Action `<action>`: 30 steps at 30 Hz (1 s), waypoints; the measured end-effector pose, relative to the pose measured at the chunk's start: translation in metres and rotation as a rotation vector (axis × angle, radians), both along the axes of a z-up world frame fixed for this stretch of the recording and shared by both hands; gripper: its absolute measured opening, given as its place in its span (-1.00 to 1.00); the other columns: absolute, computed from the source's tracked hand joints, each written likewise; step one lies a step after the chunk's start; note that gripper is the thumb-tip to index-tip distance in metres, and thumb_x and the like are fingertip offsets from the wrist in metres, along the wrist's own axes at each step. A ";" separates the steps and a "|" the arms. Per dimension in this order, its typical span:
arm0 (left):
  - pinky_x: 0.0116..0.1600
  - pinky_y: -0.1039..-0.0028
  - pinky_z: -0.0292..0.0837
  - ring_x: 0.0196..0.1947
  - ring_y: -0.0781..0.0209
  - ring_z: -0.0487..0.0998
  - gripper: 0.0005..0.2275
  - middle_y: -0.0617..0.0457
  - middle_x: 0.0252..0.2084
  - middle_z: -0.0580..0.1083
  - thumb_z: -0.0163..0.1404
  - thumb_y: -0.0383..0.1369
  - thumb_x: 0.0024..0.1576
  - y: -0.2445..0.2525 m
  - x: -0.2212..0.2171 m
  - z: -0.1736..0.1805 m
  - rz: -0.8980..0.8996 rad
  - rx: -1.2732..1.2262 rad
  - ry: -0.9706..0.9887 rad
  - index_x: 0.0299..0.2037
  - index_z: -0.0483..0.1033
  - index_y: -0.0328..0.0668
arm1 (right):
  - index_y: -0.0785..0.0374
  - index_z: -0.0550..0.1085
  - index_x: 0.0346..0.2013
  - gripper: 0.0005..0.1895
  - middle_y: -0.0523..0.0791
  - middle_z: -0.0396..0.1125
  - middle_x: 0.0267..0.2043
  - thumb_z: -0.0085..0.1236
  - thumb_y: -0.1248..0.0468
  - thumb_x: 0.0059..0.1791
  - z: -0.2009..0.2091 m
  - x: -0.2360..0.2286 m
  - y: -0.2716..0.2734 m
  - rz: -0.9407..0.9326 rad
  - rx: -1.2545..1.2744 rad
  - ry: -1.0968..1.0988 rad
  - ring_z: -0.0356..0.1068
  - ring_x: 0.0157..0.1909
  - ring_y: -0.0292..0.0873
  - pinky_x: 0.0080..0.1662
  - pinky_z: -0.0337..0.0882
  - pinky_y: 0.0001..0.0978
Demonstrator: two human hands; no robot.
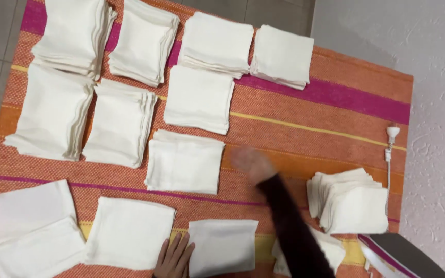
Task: Folding and stacking white cloth linens on a table.
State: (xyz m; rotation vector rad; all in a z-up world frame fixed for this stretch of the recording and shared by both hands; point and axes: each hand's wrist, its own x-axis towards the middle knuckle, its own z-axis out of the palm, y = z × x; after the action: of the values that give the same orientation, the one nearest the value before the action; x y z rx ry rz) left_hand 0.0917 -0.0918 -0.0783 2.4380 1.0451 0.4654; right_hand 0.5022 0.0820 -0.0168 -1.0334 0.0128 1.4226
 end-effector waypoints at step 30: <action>0.53 0.00 -0.02 0.47 -0.04 0.22 -0.53 -0.06 0.43 0.27 -0.03 -0.43 0.03 0.015 0.006 0.038 0.046 0.025 -0.130 0.23 0.40 -0.11 | 0.32 0.02 0.42 -0.11 0.19 0.14 0.37 0.05 -0.02 -0.09 0.219 0.082 0.076 0.464 -0.187 -1.026 0.18 0.38 0.24 0.36 0.22 0.15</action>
State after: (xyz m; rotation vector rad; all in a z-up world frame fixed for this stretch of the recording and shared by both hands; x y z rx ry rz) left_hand 0.0979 -0.0771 -0.0399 2.3740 1.0482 0.6475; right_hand 0.5838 0.1581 0.2021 -1.9079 -0.8992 1.1433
